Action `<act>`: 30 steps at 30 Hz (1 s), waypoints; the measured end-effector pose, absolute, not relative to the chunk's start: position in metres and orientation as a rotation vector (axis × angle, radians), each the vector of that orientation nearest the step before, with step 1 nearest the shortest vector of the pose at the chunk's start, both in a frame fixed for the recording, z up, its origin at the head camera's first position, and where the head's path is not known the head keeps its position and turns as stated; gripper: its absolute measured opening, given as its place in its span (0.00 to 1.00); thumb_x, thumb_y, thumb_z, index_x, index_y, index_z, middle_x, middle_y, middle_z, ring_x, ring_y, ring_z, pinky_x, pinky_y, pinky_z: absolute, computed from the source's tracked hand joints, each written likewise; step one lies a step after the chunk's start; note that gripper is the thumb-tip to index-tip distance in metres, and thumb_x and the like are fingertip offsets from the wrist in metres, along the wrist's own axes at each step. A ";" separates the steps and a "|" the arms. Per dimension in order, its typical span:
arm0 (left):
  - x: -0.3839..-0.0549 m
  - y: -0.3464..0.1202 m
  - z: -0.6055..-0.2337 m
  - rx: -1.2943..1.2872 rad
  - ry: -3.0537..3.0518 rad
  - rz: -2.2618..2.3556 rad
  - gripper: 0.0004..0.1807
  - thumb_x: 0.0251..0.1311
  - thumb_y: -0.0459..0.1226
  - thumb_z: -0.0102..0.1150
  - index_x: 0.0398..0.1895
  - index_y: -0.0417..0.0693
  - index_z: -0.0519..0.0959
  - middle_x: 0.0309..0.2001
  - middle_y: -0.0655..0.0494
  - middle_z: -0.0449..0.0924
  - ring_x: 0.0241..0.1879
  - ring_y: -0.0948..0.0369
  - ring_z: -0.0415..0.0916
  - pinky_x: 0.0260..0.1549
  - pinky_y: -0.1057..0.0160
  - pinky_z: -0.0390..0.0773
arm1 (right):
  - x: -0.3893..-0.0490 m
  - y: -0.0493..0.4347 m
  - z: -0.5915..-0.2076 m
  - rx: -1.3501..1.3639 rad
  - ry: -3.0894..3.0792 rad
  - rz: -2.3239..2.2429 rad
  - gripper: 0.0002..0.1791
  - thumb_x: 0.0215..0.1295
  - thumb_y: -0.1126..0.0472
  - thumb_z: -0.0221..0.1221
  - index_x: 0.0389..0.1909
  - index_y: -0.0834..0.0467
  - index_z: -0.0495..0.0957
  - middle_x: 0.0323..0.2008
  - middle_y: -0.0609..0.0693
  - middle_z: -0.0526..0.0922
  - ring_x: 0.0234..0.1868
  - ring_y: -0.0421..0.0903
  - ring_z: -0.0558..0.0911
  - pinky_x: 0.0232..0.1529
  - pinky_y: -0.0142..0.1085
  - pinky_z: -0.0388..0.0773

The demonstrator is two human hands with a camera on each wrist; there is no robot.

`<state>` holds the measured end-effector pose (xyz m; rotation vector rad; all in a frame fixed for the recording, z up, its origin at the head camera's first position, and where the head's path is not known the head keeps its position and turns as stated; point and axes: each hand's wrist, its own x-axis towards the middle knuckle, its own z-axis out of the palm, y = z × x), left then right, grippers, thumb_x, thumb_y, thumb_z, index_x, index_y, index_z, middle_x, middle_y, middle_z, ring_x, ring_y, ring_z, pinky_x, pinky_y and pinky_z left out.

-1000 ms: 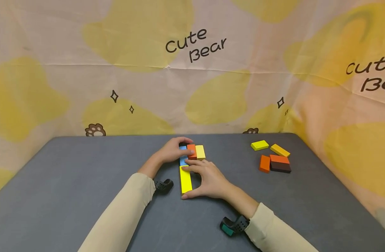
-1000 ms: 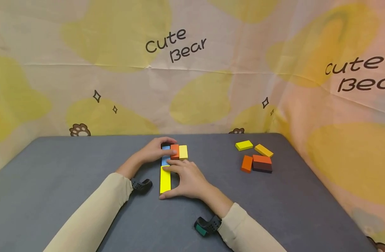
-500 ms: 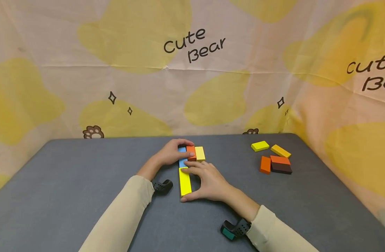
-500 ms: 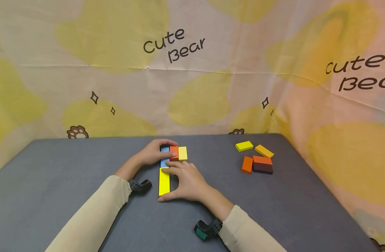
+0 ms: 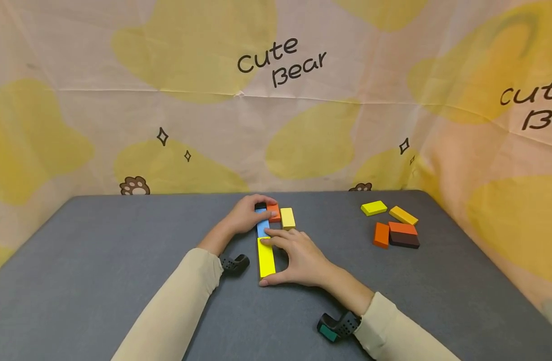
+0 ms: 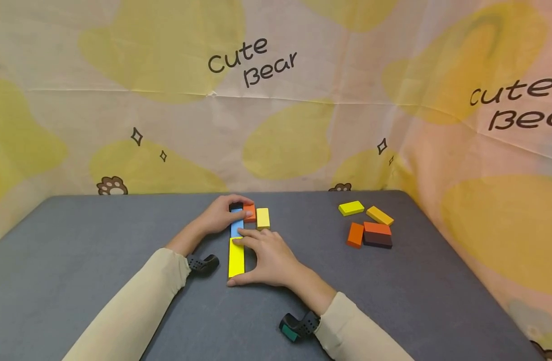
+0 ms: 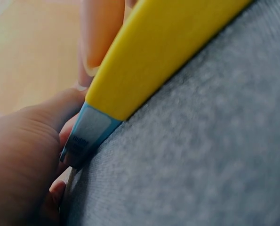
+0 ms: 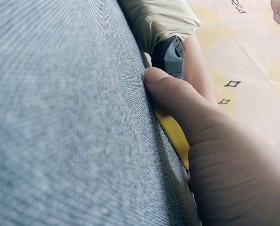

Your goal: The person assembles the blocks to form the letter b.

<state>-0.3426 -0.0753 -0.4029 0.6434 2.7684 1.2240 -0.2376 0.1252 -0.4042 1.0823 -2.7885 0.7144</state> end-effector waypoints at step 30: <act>-0.341 -0.075 -0.402 0.423 2.920 1.299 0.19 0.71 0.42 0.60 0.62 0.49 0.81 0.66 0.48 0.77 0.69 0.48 0.71 0.70 0.46 0.70 | -0.237 0.123 -0.401 1.104 -2.763 0.658 0.45 0.44 0.31 0.74 0.64 0.47 0.78 0.71 0.45 0.74 0.66 0.49 0.75 0.65 0.52 0.71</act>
